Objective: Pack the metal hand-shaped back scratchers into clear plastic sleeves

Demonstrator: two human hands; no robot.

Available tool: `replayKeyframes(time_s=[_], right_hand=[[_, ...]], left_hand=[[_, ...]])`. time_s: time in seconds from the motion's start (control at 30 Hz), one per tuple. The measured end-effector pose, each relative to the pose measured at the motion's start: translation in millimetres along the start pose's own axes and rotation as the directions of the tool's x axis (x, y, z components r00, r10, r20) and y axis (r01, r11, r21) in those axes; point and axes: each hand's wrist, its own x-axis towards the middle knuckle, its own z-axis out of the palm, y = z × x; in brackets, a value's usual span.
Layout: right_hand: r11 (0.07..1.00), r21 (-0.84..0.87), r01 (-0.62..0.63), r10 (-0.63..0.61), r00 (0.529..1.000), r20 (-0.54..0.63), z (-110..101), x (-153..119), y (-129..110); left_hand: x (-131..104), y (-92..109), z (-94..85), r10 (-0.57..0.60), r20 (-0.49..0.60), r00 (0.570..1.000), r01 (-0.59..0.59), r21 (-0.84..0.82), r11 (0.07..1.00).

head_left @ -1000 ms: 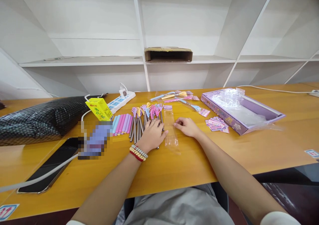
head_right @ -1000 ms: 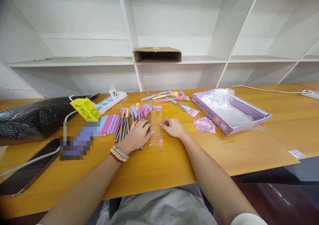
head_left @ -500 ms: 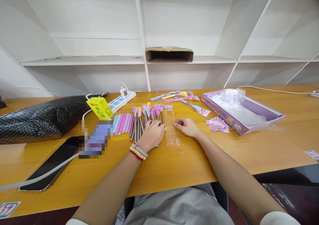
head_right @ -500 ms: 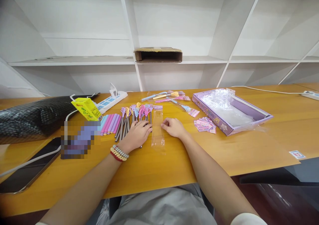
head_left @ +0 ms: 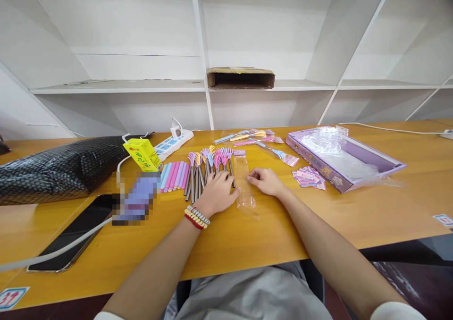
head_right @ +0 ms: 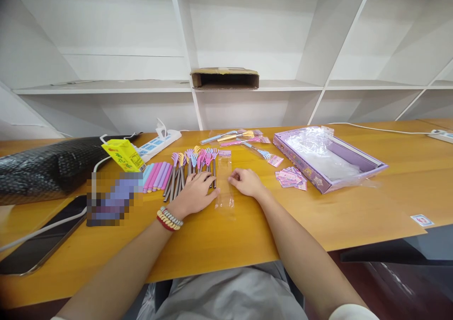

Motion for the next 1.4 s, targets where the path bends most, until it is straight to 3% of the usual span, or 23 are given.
replayKeyframes(time_s=[0.23, 1.4], right_hand=[[0.999, -0.045, 0.027, -0.026, 1.0, 0.005, 0.7, -2.2, -1.9], [0.992, -0.118, 0.045, -0.039, 0.998, 0.048, 2.0, -3.3, -3.8]], left_hand=[[-0.8, -0.1, 2.9, 0.045, -0.031, 0.999, -0.044, 0.034, 0.998], [-1.5, 0.8, -0.2, 0.025, -0.036, 0.999, -0.024, 0.028, 0.999]])
